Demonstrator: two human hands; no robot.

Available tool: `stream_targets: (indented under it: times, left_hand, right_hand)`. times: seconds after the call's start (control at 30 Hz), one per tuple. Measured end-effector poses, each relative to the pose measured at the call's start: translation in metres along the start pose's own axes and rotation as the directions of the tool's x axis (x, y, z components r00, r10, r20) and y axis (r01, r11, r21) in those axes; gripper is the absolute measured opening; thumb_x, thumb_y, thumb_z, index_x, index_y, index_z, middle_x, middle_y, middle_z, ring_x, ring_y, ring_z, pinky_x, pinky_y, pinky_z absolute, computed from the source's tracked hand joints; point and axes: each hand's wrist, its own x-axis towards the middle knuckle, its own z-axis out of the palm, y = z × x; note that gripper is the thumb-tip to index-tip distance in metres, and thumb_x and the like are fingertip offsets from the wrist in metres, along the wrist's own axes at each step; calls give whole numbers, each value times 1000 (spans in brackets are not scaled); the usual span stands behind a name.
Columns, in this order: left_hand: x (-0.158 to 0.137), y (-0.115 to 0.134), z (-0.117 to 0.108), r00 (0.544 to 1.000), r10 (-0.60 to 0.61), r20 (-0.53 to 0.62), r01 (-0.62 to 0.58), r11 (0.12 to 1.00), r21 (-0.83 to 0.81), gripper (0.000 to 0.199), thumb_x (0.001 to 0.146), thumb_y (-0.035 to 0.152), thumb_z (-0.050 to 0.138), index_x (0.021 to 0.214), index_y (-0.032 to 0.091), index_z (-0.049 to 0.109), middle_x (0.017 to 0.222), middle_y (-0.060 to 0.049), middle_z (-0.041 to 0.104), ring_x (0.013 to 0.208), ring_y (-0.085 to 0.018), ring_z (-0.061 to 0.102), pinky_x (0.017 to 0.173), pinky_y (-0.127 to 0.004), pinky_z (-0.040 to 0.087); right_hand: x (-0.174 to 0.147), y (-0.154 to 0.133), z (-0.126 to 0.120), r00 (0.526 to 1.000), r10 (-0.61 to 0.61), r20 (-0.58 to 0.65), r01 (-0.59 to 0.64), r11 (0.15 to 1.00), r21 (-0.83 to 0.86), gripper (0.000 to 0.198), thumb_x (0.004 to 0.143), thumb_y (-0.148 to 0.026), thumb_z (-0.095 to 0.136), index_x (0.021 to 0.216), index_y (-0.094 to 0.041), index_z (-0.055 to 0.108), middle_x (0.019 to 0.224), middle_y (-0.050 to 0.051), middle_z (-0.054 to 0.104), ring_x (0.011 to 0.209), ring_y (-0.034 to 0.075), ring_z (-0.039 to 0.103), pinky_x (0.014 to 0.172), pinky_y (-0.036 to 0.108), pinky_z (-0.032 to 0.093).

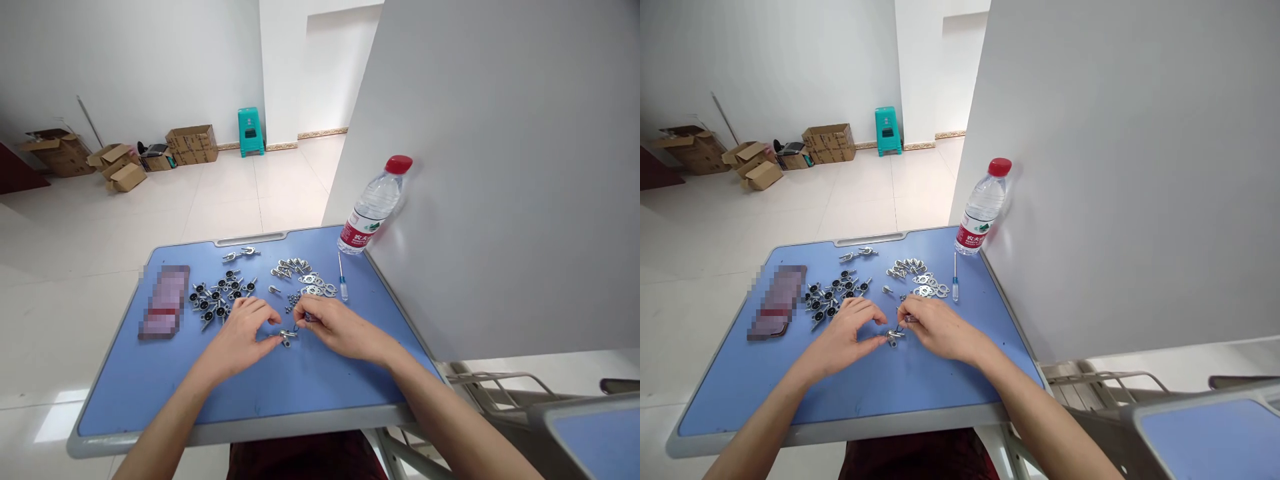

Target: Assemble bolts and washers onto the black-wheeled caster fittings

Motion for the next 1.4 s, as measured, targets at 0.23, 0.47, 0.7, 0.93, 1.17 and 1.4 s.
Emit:
stream_targets:
  times: [0.23, 0.47, 0.7, 0.93, 1.17, 1.4]
  left_hand:
    - [-1, -9, 8, 994, 26, 108, -31, 998, 46, 11, 84, 16, 63, 89, 22, 55, 91, 2, 62, 89, -19, 55, 90, -38, 35]
    - [1, -10, 14, 994, 60, 96, -67, 995, 71, 12, 85, 11, 60, 86, 21, 54, 88, 3, 62, 87, -18, 57, 88, -36, 34]
    - [2, -10, 14, 995, 24, 98, -32, 996, 83, 12, 84, 12, 62, 83, 20, 53, 85, 2, 61, 86, -19, 56, 87, -37, 36]
    - [1, -5, 12, 997, 4, 81, -9, 998, 62, 15, 84, 20, 67, 92, 21, 55, 91, 2, 63, 91, -20, 56, 88, -37, 37]
    - [1, -4, 17, 997, 49, 53, -54, 993, 108, 13, 84, 16, 68, 86, 20, 56, 88, 1, 63, 87, -20, 54, 87, -38, 36]
    - [1, -7, 18, 996, 73, 42, -77, 990, 116, 13, 84, 14, 69, 90, 20, 59, 89, 1, 64, 88, -20, 54, 85, -37, 37]
  right_hand:
    - [3, 4, 6, 993, -3, 118, 10, 998, -57, 15, 89, -7, 48, 82, -19, 55, 79, -1, 58, 68, 13, 49, 62, 24, 35]
    - [8, 4, 16, 995, 40, 94, -33, 997, -67, 17, 86, -4, 49, 81, -18, 56, 80, 1, 59, 69, 13, 50, 65, 25, 36]
    - [13, 1, 28, 989, 148, 6, -148, 989, 10, 12, 86, -9, 52, 84, -17, 60, 78, 2, 64, 68, 14, 54, 64, 24, 38]
    - [9, 5, 18, 963, 210, -168, -182, 968, 171, 12, 90, -20, 47, 92, -19, 58, 83, 2, 63, 71, 15, 54, 66, 26, 41]
    - [4, 10, -5, 920, 286, -267, -230, 948, 221, 18, 89, -32, 46, 85, -20, 58, 72, -1, 57, 60, 13, 45, 57, 24, 36]
    - [3, 22, -18, 864, 338, -374, -274, 938, 213, 22, 87, -37, 49, 84, -19, 62, 71, -1, 57, 57, 12, 40, 55, 24, 34]
